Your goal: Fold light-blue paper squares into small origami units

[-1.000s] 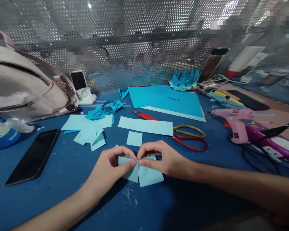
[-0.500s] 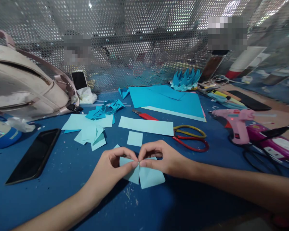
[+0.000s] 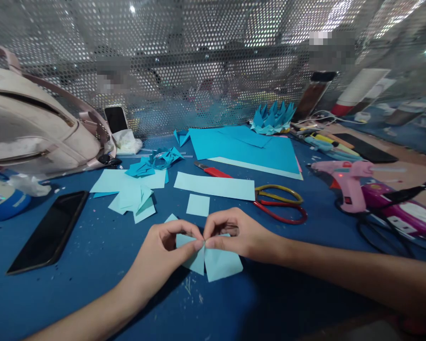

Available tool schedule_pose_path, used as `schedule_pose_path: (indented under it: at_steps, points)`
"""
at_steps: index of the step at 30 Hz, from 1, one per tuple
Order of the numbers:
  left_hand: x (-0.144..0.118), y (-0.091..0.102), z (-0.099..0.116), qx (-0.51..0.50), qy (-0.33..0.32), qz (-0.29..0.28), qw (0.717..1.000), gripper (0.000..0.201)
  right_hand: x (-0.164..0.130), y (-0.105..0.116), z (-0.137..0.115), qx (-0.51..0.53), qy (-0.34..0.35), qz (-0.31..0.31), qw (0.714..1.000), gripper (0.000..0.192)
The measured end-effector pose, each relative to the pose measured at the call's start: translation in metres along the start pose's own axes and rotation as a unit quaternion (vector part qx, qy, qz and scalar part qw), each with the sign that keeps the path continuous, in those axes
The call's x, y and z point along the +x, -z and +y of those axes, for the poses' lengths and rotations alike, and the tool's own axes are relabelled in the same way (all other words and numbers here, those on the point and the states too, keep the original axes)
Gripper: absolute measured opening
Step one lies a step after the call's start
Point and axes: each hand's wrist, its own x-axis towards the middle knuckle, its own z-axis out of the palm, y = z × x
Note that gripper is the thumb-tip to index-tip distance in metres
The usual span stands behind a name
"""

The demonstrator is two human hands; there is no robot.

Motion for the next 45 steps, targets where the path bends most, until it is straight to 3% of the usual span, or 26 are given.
schedule_pose_path:
  at_steps: [10,14,21,35,45]
  points:
    - [0.007,0.009,-0.003,-0.002,0.028,-0.015,0.999,0.013,0.000,-0.001,-0.004,-0.096,0.039,0.049,0.993,0.013]
    - [0.006,0.011,-0.001,0.047,-0.020,-0.029,0.998,0.005,-0.001,-0.003,-0.004,-0.118,0.035,0.044,0.991,0.009]
    - [0.002,0.007,-0.001,0.076,-0.045,-0.015,0.996,0.006,-0.002,-0.003,-0.005,-0.105,0.028,0.032,0.994,0.010]
    - [0.004,0.008,-0.005,0.081,0.019,0.019,0.996,0.012,0.000,-0.001,0.004,-0.090,0.034,0.060,0.994,0.015]
    - [0.005,0.007,-0.009,0.042,0.006,0.034,0.999,0.016,0.001,-0.003,0.003,-0.051,0.008,0.064,0.997,0.021]
